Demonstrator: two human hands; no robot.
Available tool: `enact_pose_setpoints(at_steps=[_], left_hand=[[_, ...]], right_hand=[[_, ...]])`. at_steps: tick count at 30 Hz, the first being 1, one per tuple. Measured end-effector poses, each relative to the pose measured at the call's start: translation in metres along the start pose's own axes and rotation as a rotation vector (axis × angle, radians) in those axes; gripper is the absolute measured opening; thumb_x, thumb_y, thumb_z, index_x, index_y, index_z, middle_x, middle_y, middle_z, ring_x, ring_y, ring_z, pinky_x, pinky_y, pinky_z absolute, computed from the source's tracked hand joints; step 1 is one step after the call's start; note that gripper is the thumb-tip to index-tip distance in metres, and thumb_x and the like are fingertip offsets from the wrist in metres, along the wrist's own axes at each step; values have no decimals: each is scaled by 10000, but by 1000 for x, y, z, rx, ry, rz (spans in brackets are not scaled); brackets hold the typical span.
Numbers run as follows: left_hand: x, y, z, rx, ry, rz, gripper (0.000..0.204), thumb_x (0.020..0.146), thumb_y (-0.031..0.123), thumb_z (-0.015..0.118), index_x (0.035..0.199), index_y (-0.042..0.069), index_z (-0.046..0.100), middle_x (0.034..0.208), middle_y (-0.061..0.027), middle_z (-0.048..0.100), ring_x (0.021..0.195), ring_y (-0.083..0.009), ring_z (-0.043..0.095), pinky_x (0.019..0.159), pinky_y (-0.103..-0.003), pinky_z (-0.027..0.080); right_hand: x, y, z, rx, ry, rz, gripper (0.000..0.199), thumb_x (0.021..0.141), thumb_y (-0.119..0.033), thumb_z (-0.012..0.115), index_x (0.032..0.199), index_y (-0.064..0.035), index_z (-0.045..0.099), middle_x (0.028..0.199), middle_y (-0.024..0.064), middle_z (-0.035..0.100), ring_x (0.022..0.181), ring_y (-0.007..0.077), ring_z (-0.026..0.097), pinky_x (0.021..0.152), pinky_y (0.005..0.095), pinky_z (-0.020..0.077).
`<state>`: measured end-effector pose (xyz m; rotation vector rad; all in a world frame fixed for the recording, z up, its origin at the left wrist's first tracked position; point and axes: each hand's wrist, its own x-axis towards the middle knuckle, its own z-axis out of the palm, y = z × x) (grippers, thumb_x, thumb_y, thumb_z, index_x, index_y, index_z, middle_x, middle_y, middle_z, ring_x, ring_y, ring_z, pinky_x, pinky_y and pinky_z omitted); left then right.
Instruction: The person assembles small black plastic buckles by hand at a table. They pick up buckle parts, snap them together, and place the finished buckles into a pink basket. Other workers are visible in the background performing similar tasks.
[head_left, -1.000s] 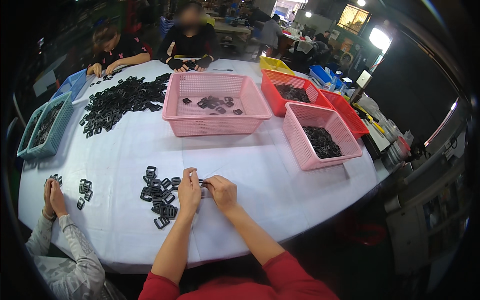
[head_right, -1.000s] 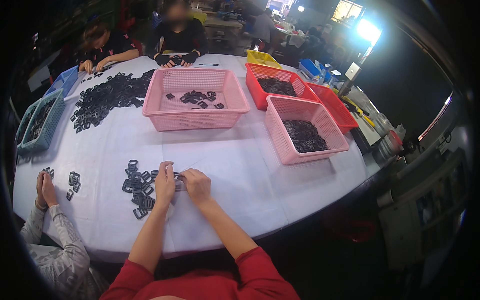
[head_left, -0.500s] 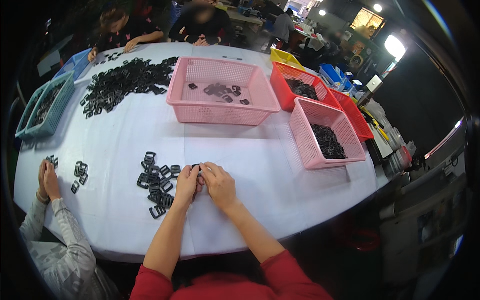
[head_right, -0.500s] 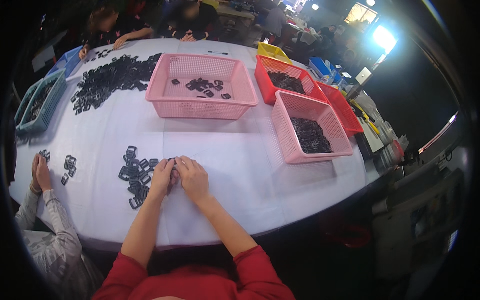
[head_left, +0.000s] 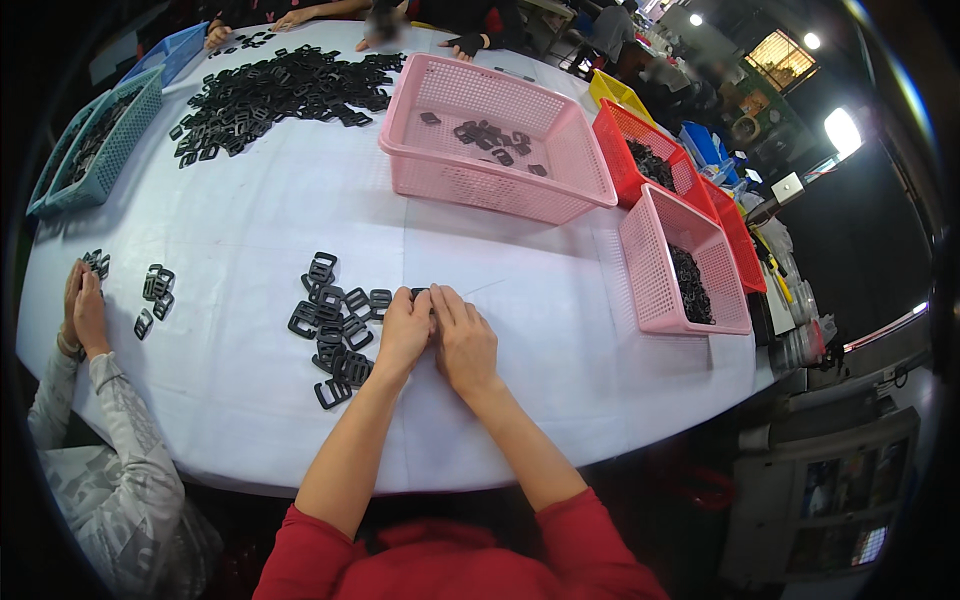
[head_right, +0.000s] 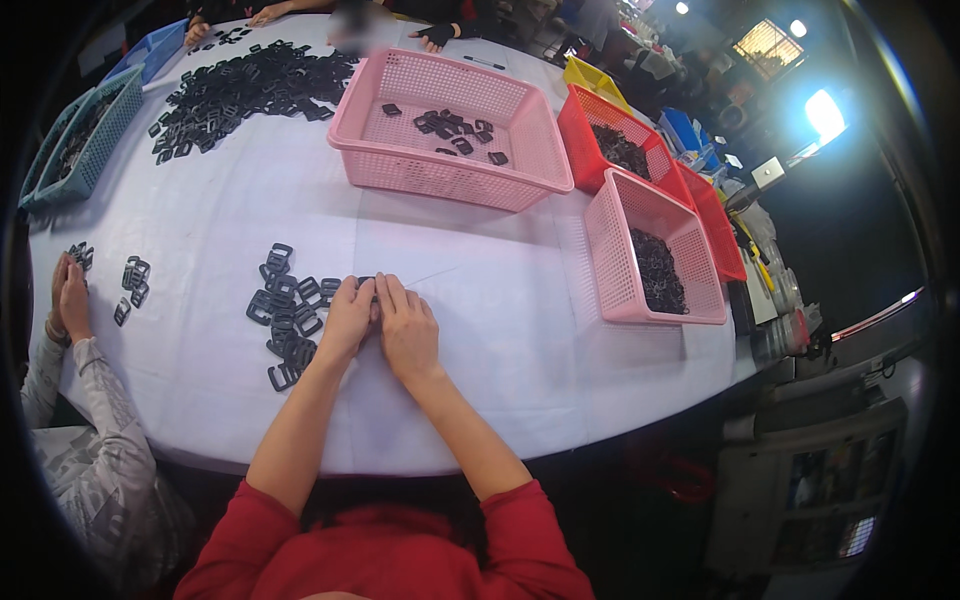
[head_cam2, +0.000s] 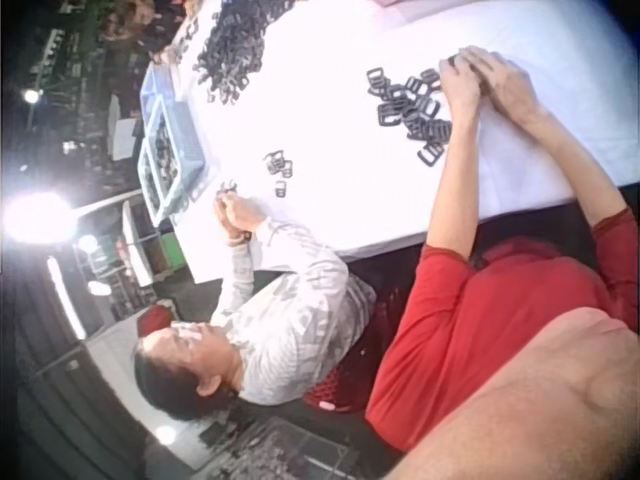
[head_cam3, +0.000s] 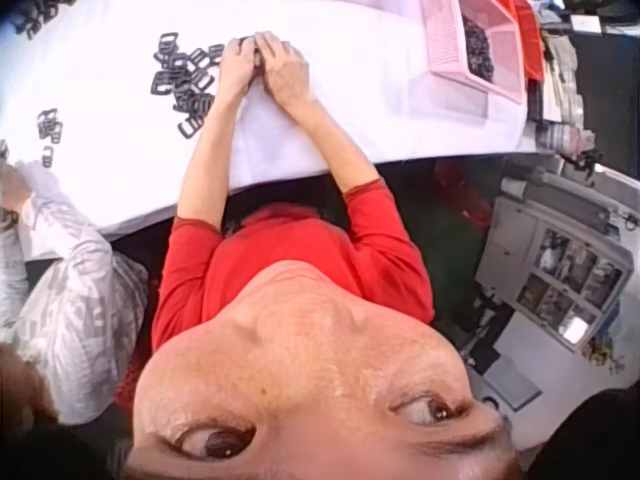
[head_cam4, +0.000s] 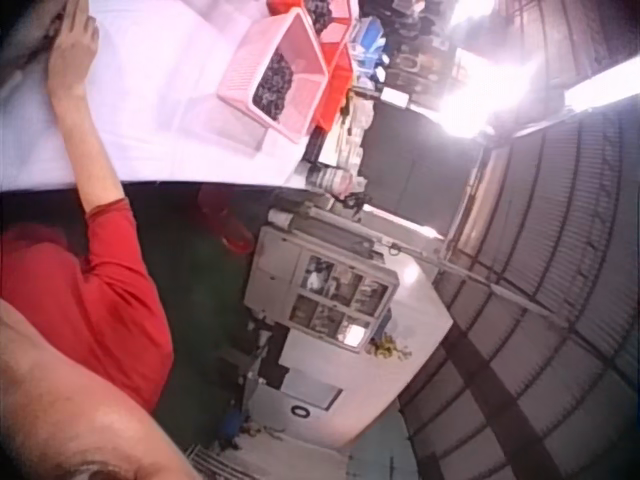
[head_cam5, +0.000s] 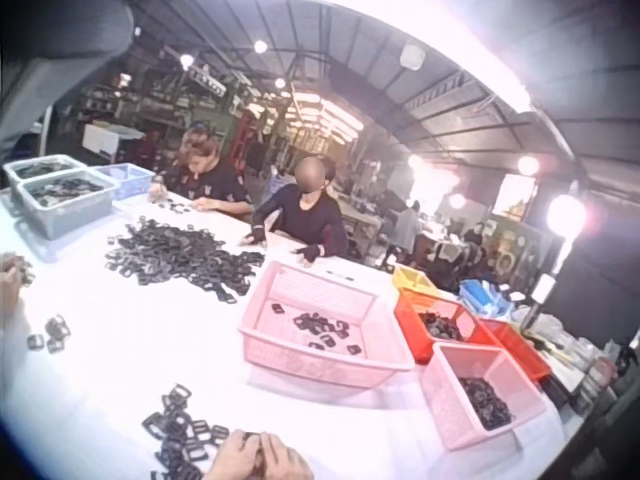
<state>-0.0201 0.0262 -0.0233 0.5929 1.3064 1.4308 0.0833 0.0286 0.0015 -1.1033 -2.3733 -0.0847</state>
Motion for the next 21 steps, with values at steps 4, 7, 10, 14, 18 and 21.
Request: enact_pose_setpoints(at_steps=[4,7,10,14,18,21], left_hand=[[-1,7,1,-67,49,-14,201,906,224,498,816,56,435,566,0,443,442,-58,387,353,-210,272],[-1,12,0,-66,35,-11,200,912,228,490,817,59,440,569,5,442,440,-58,377,355,-209,268],[0,10,-1,-59,-20,-7,202,916,237,485,817,66,444,569,11,436,434,-57,363,356,-208,263],[-8,20,-5,-88,-35,-35,199,921,240,478,817,74,444,565,17,424,425,-58,347,360,-204,257],[-7,18,-12,-238,-20,-18,192,923,233,471,818,74,448,563,21,421,420,-54,345,358,-204,253],[-5,18,-11,-200,-45,-5,191,924,231,468,814,75,450,566,23,424,422,-50,343,360,-204,249]], right_hand=[[-11,-6,-7,-26,-3,-1,468,753,-65,541,1214,-2,498,1168,75,529,859,208,564,783,319,469],[-13,-9,-10,-14,-12,12,473,755,-51,529,1224,-4,487,1177,79,526,874,213,566,775,324,471],[-2,-8,-10,31,-43,58,494,752,-35,515,1244,-15,473,1188,84,524,894,221,568,777,327,472],[4,-8,-2,82,-72,89,509,747,-31,512,1254,-29,465,1213,85,513,918,226,569,782,331,474],[-10,-23,-9,106,31,46,535,693,31,532,1221,-44,500,1218,69,525,915,238,589,709,328,508],[-14,-19,-8,23,31,37,475,749,-40,521,1223,-26,485,1212,60,515,902,223,580,741,336,487]])
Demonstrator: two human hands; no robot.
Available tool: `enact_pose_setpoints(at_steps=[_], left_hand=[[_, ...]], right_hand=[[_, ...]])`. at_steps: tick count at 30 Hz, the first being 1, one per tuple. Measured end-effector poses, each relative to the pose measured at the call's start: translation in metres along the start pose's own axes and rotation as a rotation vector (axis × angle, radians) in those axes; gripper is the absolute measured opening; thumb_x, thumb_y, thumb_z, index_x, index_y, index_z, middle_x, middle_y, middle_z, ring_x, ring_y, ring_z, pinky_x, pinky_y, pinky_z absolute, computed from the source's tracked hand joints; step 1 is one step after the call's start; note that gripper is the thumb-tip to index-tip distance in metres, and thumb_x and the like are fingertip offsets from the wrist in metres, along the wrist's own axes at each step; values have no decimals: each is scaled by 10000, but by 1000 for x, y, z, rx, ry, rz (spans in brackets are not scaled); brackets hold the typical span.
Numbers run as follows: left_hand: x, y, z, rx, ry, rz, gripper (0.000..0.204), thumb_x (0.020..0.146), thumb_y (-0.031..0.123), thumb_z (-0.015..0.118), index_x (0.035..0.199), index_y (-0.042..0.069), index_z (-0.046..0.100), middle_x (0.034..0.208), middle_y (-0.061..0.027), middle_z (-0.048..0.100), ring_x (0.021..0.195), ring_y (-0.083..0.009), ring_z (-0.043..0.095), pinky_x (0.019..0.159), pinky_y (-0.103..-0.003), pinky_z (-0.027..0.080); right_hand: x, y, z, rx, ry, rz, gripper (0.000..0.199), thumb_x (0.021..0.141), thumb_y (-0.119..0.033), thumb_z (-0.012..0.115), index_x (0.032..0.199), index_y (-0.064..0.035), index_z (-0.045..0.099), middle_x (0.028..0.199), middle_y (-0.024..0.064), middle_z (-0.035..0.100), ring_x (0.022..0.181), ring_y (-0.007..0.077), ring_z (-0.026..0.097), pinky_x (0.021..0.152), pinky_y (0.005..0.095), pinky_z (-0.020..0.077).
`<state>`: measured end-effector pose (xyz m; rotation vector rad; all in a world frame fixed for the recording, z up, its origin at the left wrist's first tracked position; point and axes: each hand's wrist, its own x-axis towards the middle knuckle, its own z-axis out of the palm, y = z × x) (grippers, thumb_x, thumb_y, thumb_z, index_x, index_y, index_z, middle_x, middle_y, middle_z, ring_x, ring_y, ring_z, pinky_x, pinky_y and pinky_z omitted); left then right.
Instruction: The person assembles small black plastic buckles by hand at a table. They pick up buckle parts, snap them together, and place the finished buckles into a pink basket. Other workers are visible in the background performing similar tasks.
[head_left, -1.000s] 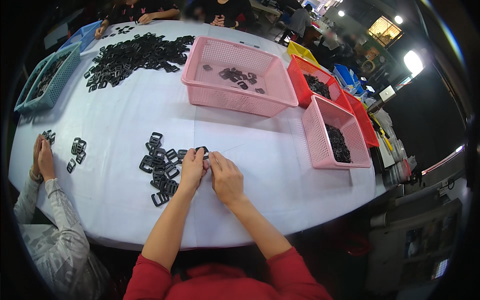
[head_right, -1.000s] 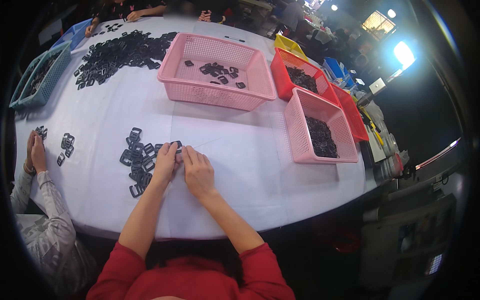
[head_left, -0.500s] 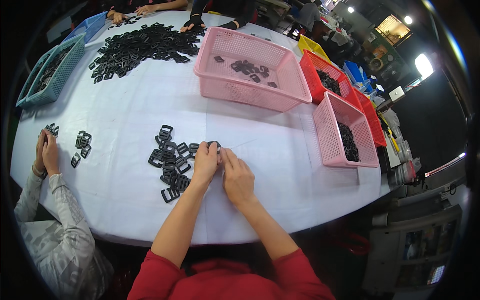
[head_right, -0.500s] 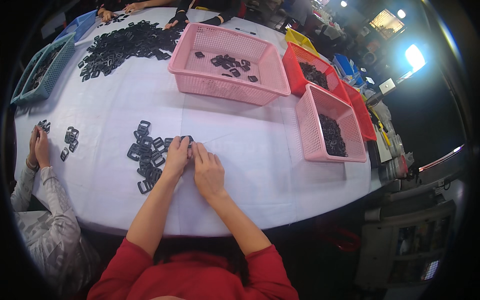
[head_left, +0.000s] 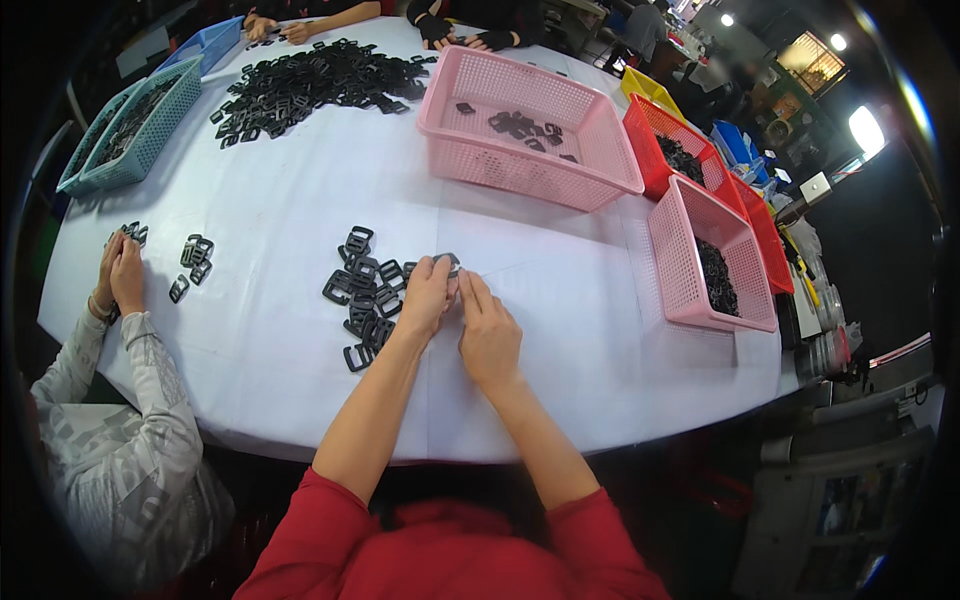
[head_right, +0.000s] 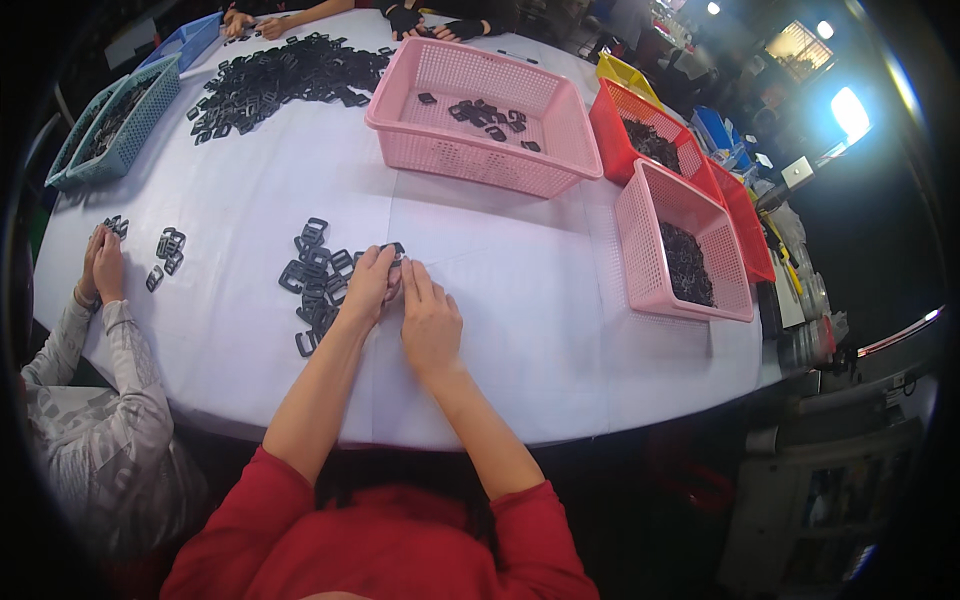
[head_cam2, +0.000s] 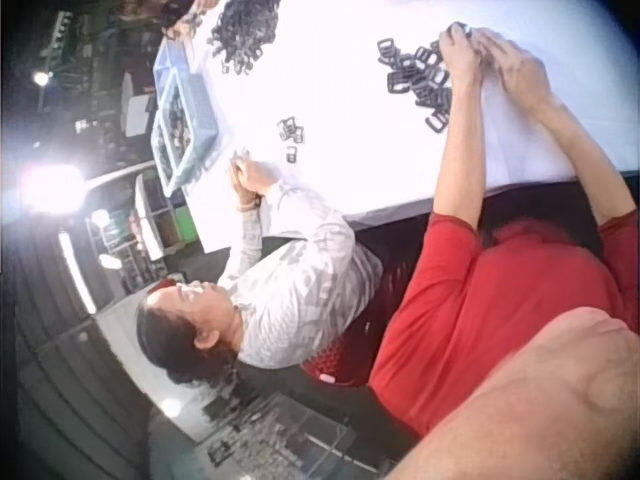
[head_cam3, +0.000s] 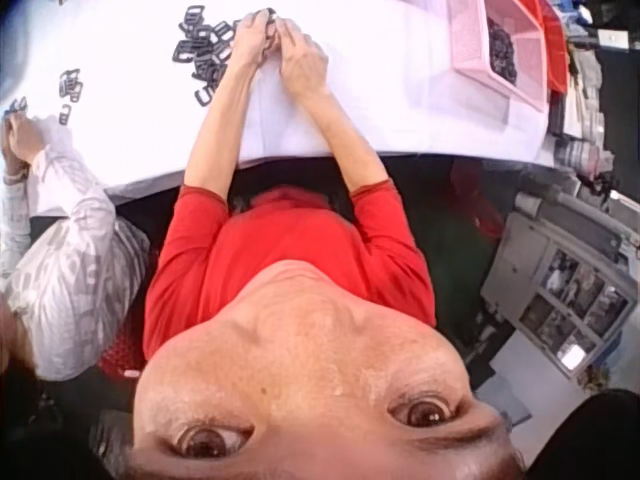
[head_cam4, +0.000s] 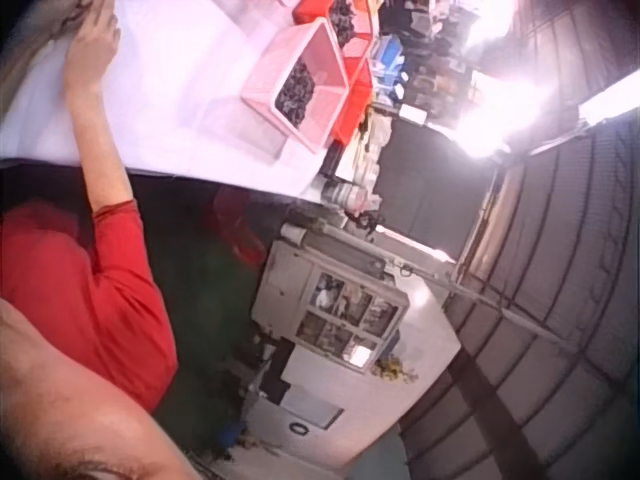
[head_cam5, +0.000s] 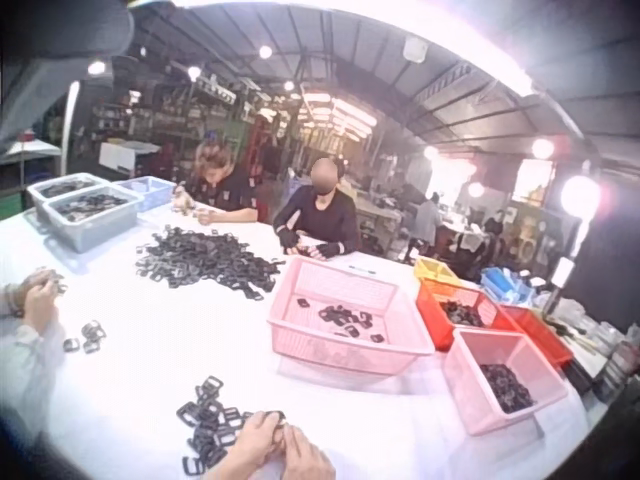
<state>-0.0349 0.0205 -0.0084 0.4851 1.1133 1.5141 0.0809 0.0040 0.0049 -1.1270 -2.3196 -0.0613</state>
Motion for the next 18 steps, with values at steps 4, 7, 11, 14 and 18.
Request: enact_pose_setpoints(at_steps=[4,7,11,14,18], left_hand=[[-9,3,9,138,-36,-15,173,922,232,475,818,96,456,590,34,428,476,-38,353,387,-193,237],[-5,2,2,23,-37,-17,169,921,231,479,818,99,456,594,32,430,483,-37,347,394,-195,235],[-1,-2,-1,-51,-57,45,183,931,234,448,866,63,446,573,7,435,435,-56,335,362,-208,241],[-5,2,7,-28,-114,70,184,935,236,441,874,63,450,551,16,427,437,-52,343,372,-206,249],[-19,-7,24,185,-111,188,171,945,222,449,848,82,430,573,52,396,493,-26,345,434,-187,253]], right_hand=[[16,8,-1,-15,-38,66,454,750,-47,531,1203,-23,500,1195,56,528,883,218,588,722,316,492],[19,5,1,70,-39,47,561,672,82,526,1215,-58,501,1205,40,530,907,245,592,746,338,507],[9,8,-18,225,21,47,388,767,26,513,1146,-44,556,1133,73,565,885,260,592,746,337,487],[23,27,-20,426,124,226,273,851,-84,501,1109,-48,581,1069,98,580,879,271,594,737,336,473],[55,29,1,439,90,412,242,898,-191,483,1081,-85,600,1041,78,585,878,277,594,742,360,467]])
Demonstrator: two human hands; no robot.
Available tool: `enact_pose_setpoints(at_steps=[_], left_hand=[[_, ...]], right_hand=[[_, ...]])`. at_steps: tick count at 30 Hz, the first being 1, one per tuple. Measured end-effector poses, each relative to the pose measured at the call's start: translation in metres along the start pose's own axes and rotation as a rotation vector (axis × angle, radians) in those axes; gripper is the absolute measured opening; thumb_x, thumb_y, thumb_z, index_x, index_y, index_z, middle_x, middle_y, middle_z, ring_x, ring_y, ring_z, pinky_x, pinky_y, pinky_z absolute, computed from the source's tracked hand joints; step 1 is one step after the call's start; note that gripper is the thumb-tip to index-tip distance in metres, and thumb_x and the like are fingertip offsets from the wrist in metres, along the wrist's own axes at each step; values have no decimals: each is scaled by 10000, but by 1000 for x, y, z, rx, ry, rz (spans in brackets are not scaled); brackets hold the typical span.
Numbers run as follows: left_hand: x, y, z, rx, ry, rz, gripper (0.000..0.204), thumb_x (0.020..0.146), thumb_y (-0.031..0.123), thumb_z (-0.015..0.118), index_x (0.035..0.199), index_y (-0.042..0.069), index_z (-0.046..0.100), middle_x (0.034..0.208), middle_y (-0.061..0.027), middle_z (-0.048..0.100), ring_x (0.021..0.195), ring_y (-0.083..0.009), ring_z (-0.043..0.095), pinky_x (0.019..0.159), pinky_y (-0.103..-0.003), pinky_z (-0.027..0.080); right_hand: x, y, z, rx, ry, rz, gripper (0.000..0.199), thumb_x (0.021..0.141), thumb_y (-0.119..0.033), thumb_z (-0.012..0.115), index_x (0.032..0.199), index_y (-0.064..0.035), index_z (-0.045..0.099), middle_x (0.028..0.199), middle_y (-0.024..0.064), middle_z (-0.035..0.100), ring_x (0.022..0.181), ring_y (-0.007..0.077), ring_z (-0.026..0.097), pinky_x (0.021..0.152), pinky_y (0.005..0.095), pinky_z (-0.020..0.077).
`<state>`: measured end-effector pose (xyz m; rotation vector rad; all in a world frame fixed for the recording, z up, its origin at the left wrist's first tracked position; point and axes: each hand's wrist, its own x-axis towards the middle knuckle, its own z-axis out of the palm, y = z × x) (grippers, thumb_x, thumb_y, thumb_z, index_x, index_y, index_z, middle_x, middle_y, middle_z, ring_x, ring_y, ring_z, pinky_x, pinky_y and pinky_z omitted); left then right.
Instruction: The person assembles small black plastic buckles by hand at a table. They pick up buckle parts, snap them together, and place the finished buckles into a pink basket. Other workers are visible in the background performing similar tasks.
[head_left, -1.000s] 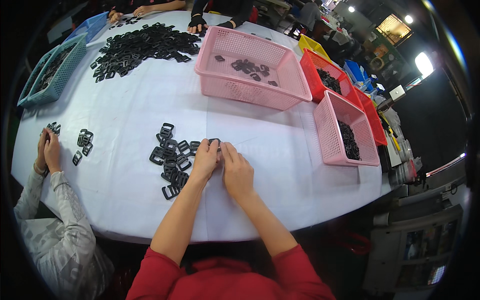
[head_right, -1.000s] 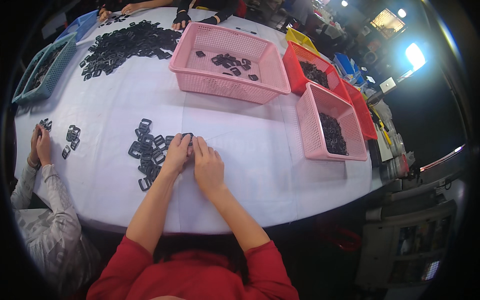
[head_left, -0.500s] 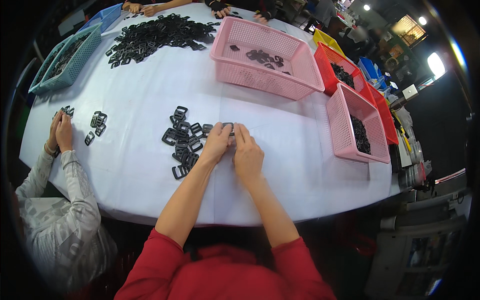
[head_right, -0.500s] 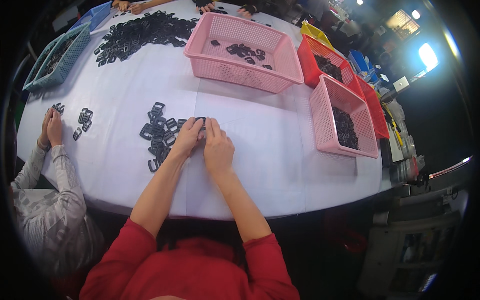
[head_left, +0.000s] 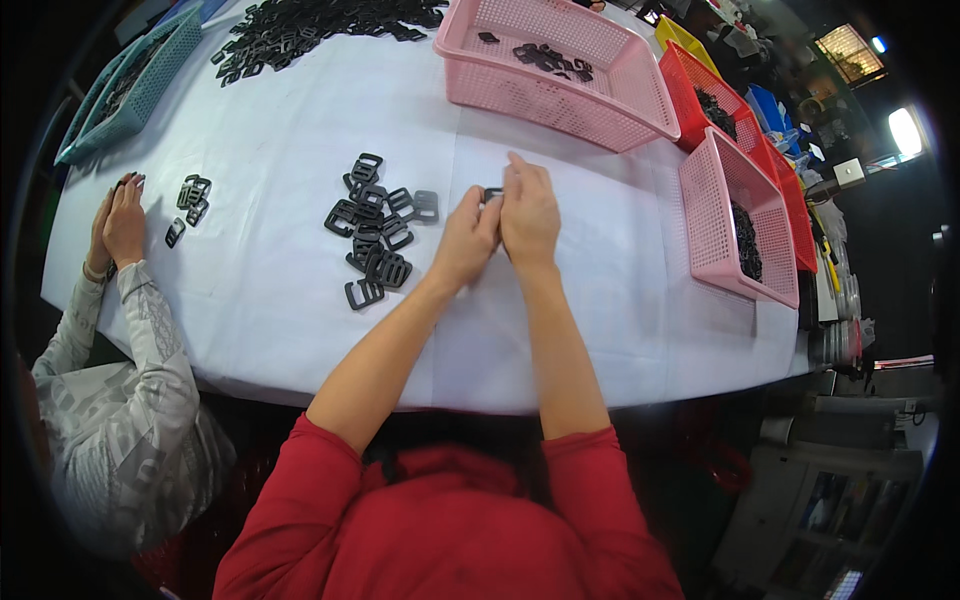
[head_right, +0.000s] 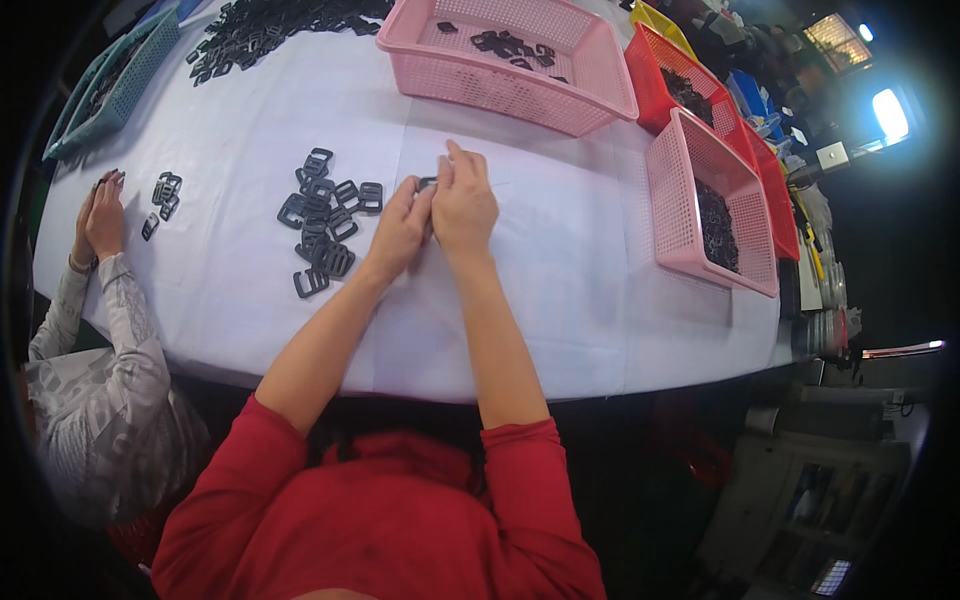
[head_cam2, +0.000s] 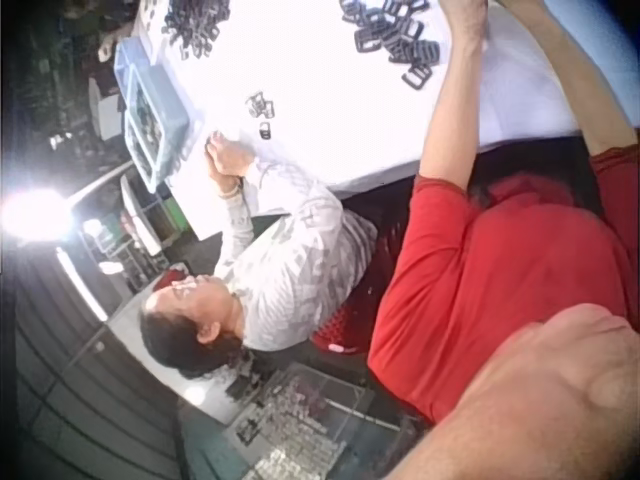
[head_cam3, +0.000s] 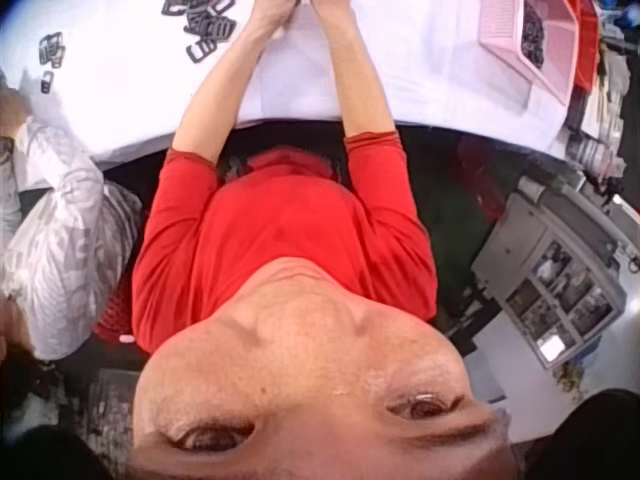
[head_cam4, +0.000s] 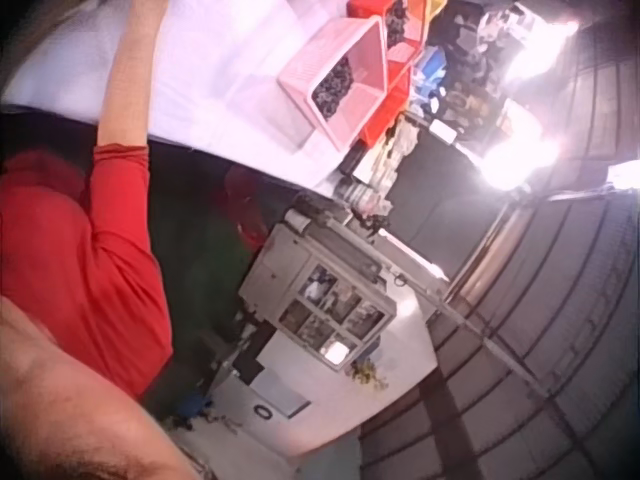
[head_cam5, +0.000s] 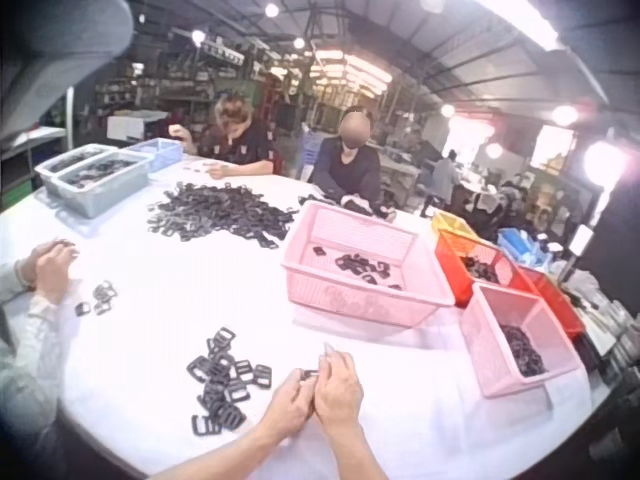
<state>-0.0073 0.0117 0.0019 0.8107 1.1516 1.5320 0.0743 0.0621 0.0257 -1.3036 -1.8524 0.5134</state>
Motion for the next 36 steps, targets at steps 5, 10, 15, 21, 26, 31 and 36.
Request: enact_pose_setpoints(at_steps=[5,10,15,21,26,31,36], left_hand=[[-1,-5,-2,24,-22,55,135,947,165,446,852,77,407,603,53,386,508,-15,323,429,-193,246],[-18,5,9,78,-188,95,167,947,203,431,867,57,424,537,25,418,475,-37,367,424,-203,283],[-4,8,6,-199,-54,45,158,965,232,405,928,87,455,586,41,434,464,-24,370,406,-169,273],[6,-13,5,-7,235,296,191,953,215,425,937,30,470,756,-37,527,614,-74,465,534,-225,401],[6,-5,5,-37,225,210,186,955,208,409,959,32,468,739,-43,564,614,-89,492,562,-243,412],[7,-10,10,133,205,321,172,952,180,396,1008,34,470,776,-67,617,598,-134,521,567,-261,419],[-2,5,10,340,174,438,153,935,145,426,989,24,504,775,-51,612,632,-109,508,571,-245,422]], right_hand=[[18,0,18,-13,-66,157,254,902,-273,473,1023,-107,623,989,60,604,869,271,600,732,392,462],[46,16,-2,-141,34,231,274,902,-296,472,997,-96,632,950,72,627,854,242,614,705,379,463],[18,12,-11,696,-143,478,417,922,-382,459,1065,-22,613,981,79,624,873,160,591,700,298,463],[-25,-23,12,1059,-119,430,281,894,-185,574,1078,24,613,935,53,628,826,105,556,682,220,449],[3,-26,9,908,-32,442,219,800,-127,691,945,30,645,768,36,621,638,92,538,546,197,424],[104,-34,-23,636,237,168,237,743,-134,741,865,44,641,763,56,633,625,107,564,588,197,458],[203,-7,-33,-139,344,-210,348,770,-223,706,979,43,624,913,146,627,828,222,599,754,328,474]])
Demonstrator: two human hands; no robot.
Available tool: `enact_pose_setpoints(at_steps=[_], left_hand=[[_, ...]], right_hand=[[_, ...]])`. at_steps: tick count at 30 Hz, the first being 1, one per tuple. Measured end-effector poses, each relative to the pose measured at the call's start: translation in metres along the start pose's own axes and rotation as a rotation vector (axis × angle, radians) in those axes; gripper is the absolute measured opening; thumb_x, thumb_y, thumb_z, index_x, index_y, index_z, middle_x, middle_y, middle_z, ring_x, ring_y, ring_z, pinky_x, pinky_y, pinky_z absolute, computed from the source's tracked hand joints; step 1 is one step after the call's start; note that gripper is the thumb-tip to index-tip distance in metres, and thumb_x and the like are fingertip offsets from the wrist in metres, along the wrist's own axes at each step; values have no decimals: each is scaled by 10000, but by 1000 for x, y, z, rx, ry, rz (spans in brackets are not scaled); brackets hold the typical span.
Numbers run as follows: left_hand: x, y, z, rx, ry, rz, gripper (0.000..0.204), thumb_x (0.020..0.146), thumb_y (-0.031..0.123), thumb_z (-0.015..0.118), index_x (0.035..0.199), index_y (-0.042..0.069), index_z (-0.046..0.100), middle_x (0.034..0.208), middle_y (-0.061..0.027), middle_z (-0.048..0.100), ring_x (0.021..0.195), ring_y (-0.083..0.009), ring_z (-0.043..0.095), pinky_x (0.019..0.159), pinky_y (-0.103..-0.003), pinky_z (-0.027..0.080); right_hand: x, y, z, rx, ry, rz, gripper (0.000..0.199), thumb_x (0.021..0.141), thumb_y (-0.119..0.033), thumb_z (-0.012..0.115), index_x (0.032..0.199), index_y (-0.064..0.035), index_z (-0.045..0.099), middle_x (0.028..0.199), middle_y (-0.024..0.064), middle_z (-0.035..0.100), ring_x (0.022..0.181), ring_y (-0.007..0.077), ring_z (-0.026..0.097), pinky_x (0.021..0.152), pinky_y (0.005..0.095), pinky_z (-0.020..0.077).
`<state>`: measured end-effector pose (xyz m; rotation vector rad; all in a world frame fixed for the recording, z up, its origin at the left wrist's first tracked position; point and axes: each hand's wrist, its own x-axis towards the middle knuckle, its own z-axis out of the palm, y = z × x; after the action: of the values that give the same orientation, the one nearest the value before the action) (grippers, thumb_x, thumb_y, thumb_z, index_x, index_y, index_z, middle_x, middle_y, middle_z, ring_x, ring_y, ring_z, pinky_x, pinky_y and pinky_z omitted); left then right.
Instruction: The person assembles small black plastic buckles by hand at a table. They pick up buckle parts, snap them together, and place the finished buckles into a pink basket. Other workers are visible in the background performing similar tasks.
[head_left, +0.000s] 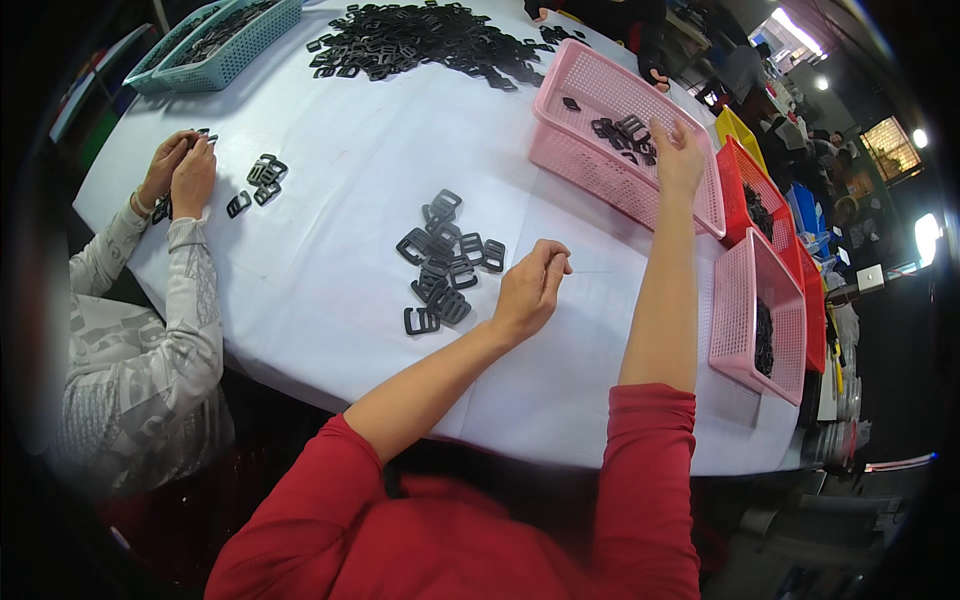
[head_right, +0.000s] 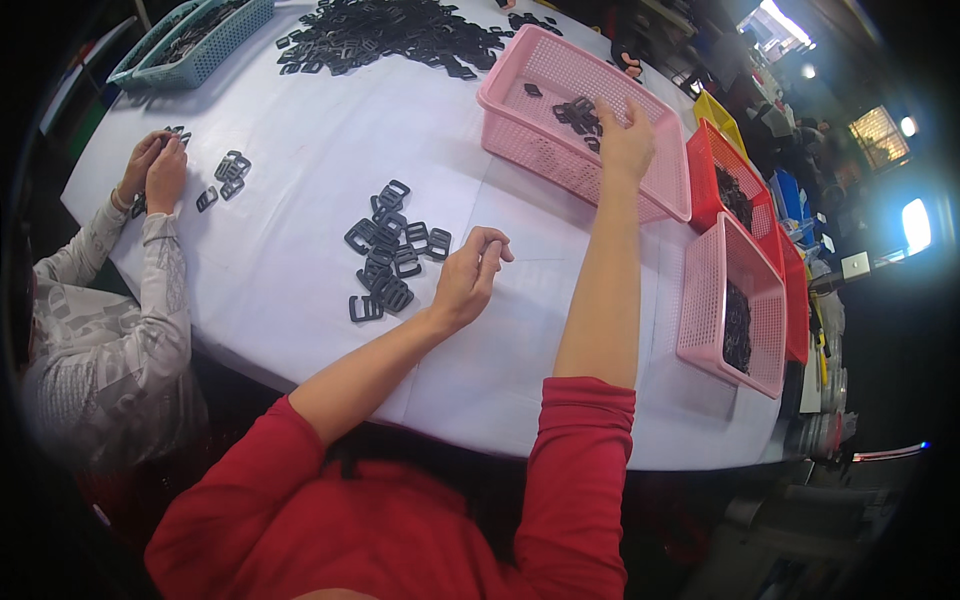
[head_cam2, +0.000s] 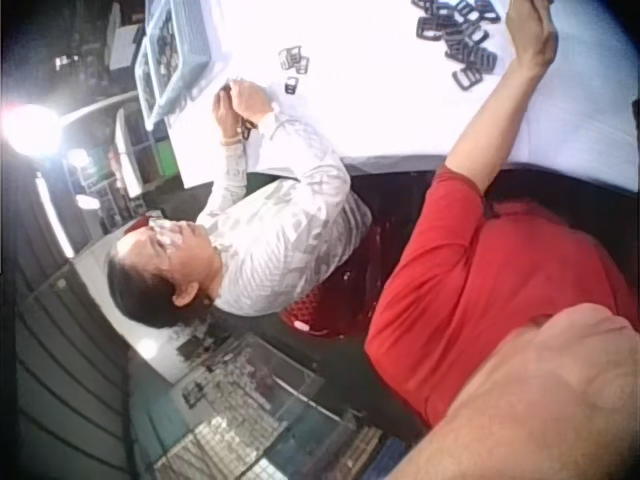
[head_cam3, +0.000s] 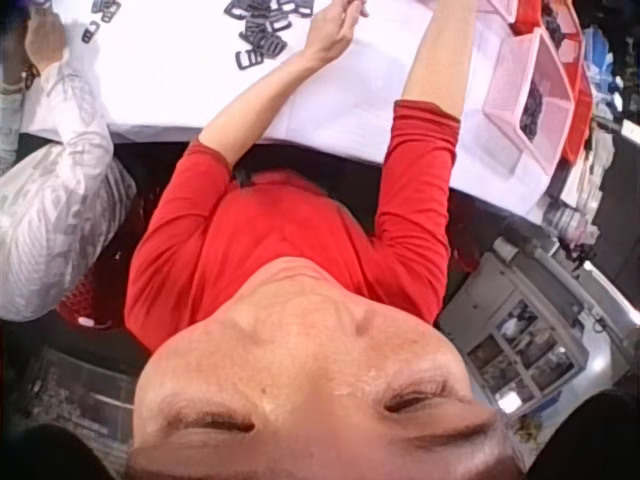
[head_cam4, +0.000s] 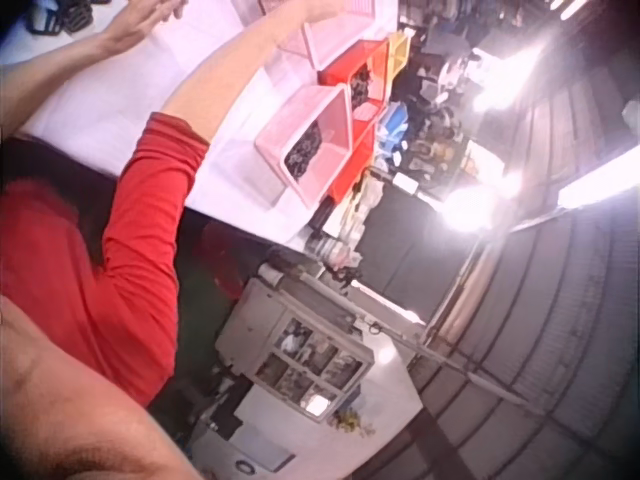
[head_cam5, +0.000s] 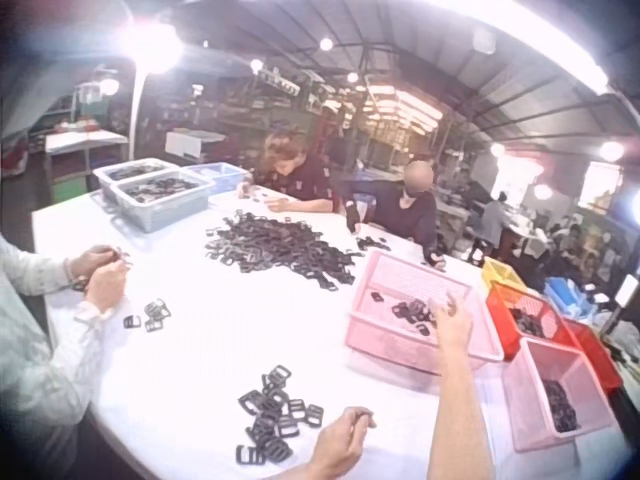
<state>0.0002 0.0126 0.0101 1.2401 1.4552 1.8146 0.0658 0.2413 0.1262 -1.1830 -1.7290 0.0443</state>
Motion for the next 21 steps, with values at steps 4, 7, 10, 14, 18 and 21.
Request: enact_pose_setpoints(at_steps=[4,7,10,14,18,21], left_hand=[[17,10,-32,202,198,270,98,866,34,515,936,36,584,813,-60,615,660,-147,555,561,-256,434],[23,17,-72,367,422,150,138,806,29,544,923,55,614,839,-87,616,822,-262,549,721,-361,440],[25,2,-115,639,419,95,188,818,61,547,993,36,612,960,-122,596,885,-255,561,758,-343,450],[26,-14,-148,648,393,23,246,808,63,552,1050,32,588,1060,-144,573,1012,-288,538,864,-367,423],[21,-58,-160,713,341,41,266,797,70,551,1056,7,565,1137,-166,536,1062,-328,481,905,-394,386],[26,-56,-149,719,315,105,287,797,76,558,1073,-3,559,1147,-167,535,1058,-327,483,898,-404,393]], right_hand=[[-45,-19,-10,249,-51,19,401,796,-216,669,1115,6,572,1050,150,593,954,244,575,810,355,453],[-112,-23,-32,289,-177,22,378,814,-165,643,1149,-16,550,1062,135,583,975,223,570,782,320,471],[-172,-12,-43,364,-171,215,267,832,-98,604,1083,-10,588,1021,115,590,950,185,572,766,288,479],[-222,16,-42,398,-194,441,196,842,-55,571,1029,-12,615,1008,83,594,903,156,578,770,275,475],[-225,4,-40,387,-267,355,143,835,-43,548,937,-33,647,932,68,603,838,168,586,754,276,467],[-227,5,-42,314,-286,232,126,817,-40,553,890,-37,656,888,62,606,812,182,584,744,281,461]])
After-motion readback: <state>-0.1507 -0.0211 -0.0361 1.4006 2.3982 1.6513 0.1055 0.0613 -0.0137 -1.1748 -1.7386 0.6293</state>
